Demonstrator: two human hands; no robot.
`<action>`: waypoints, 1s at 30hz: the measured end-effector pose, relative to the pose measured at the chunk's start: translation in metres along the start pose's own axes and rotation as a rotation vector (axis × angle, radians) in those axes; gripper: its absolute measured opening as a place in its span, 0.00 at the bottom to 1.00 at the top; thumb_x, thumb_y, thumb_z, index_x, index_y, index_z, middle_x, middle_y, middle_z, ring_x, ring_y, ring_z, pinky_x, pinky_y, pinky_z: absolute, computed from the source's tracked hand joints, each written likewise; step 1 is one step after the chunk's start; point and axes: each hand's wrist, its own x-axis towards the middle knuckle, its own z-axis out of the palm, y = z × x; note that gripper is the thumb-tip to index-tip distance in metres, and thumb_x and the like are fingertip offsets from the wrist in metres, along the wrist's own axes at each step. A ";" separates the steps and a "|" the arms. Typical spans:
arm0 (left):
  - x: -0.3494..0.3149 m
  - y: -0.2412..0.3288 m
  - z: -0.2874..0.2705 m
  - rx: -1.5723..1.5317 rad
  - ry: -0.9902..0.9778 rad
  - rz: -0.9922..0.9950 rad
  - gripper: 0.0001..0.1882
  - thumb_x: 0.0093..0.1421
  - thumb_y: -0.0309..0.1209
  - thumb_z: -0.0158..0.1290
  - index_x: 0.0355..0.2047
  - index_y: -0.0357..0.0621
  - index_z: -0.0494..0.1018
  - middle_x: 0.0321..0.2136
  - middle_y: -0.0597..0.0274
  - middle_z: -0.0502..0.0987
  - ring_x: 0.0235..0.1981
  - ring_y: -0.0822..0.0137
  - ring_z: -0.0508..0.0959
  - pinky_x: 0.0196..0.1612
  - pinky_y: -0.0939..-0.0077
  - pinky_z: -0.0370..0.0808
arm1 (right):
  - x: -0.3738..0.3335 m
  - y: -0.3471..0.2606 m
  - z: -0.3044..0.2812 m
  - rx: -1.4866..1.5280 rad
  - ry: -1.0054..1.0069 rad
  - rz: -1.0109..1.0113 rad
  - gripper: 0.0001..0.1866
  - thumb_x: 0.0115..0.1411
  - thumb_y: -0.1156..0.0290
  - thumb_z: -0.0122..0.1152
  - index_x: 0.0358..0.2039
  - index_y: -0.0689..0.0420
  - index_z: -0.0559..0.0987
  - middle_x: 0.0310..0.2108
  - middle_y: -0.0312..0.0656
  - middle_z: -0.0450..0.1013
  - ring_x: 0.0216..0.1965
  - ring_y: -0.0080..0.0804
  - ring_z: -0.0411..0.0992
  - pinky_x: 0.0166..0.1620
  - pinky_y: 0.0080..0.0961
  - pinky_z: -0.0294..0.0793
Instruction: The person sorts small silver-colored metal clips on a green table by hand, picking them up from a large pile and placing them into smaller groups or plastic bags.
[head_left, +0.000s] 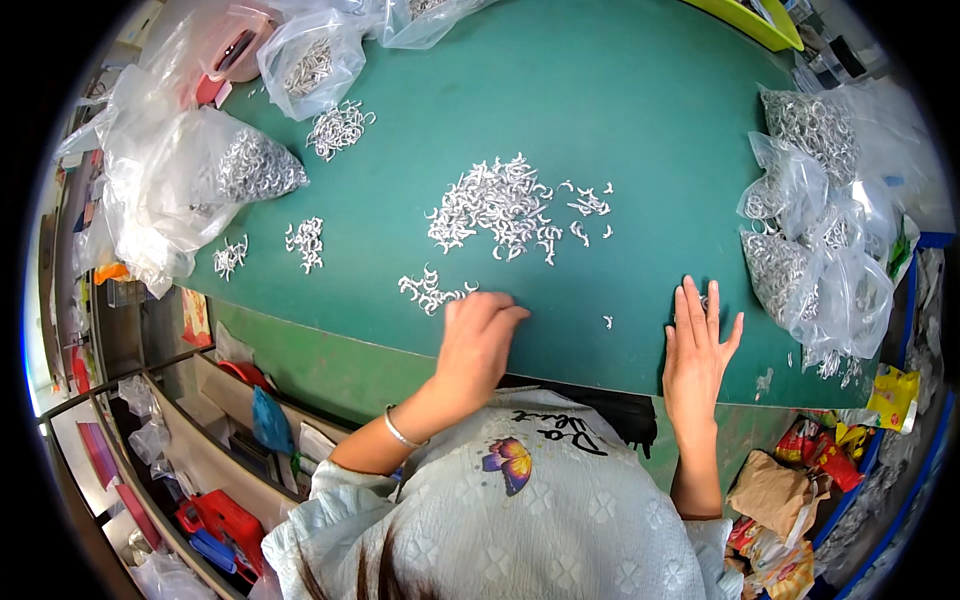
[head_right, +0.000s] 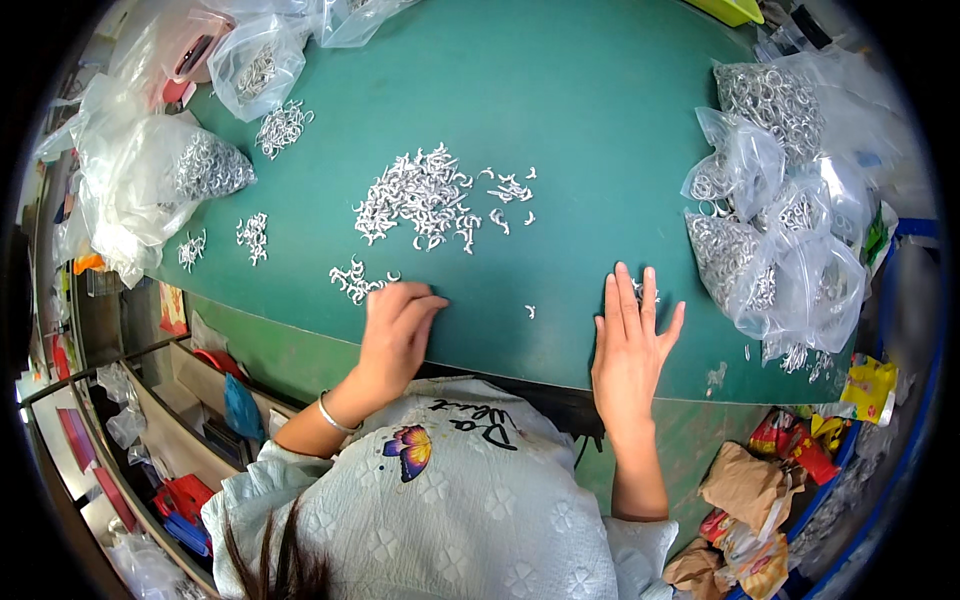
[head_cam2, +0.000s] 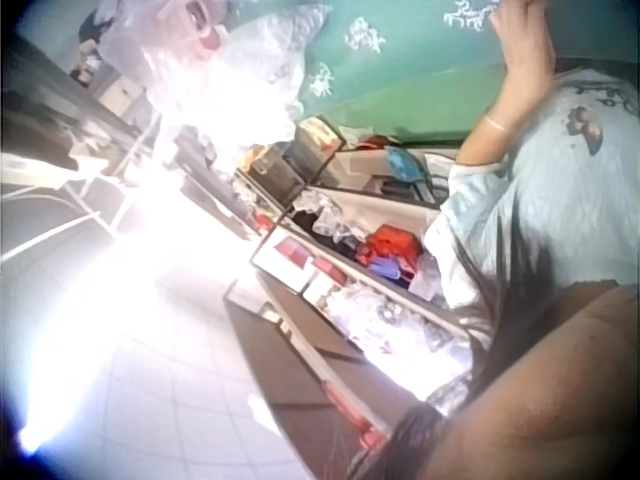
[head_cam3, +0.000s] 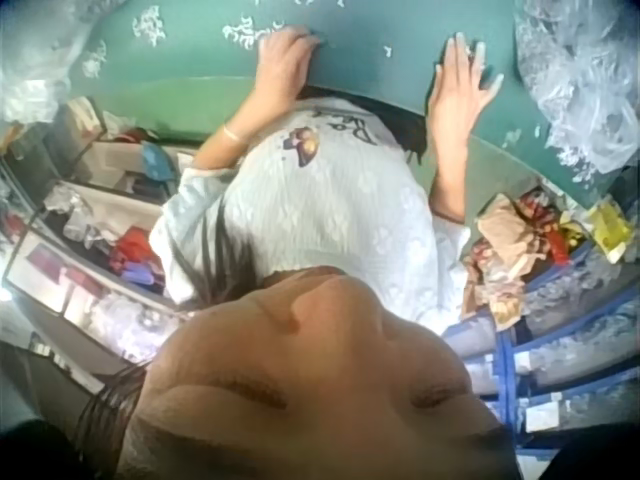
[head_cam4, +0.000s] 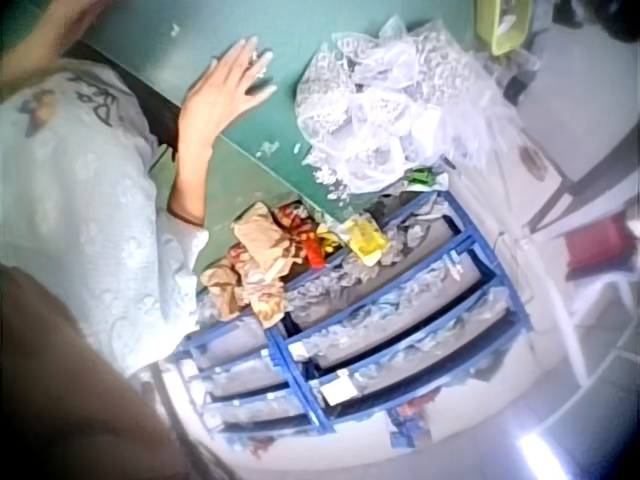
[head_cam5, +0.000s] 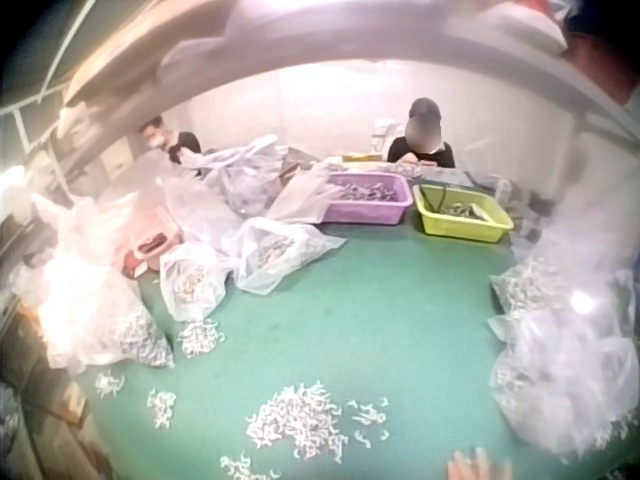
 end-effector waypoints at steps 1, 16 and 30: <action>-0.003 -0.002 -0.005 0.041 0.031 -0.034 0.15 0.52 0.17 0.54 0.41 0.40 0.75 0.37 0.58 0.72 0.39 0.58 0.72 0.43 0.65 0.62 | 0.002 -0.002 -0.002 0.108 0.012 -0.022 0.31 0.57 0.65 0.62 0.62 0.57 0.68 0.68 0.36 0.57 0.71 0.42 0.49 0.66 0.64 0.41; 0.003 -0.001 -0.019 0.141 0.189 -0.237 0.19 0.48 0.20 0.63 0.42 0.44 0.75 0.37 0.61 0.70 0.40 0.60 0.69 0.43 0.67 0.60 | 0.056 -0.037 -0.016 0.223 -0.039 -0.278 0.39 0.56 0.62 0.65 0.65 0.63 0.60 0.69 0.44 0.51 0.71 0.50 0.44 0.65 0.66 0.42; -0.006 -0.014 -0.022 0.129 0.199 -0.249 0.11 0.49 0.20 0.62 0.33 0.44 0.74 0.36 0.63 0.71 0.39 0.61 0.68 0.43 0.67 0.60 | 0.058 -0.027 -0.025 0.202 -0.037 -0.188 0.30 0.61 0.68 0.59 0.62 0.61 0.65 0.67 0.46 0.56 0.69 0.47 0.52 0.67 0.54 0.47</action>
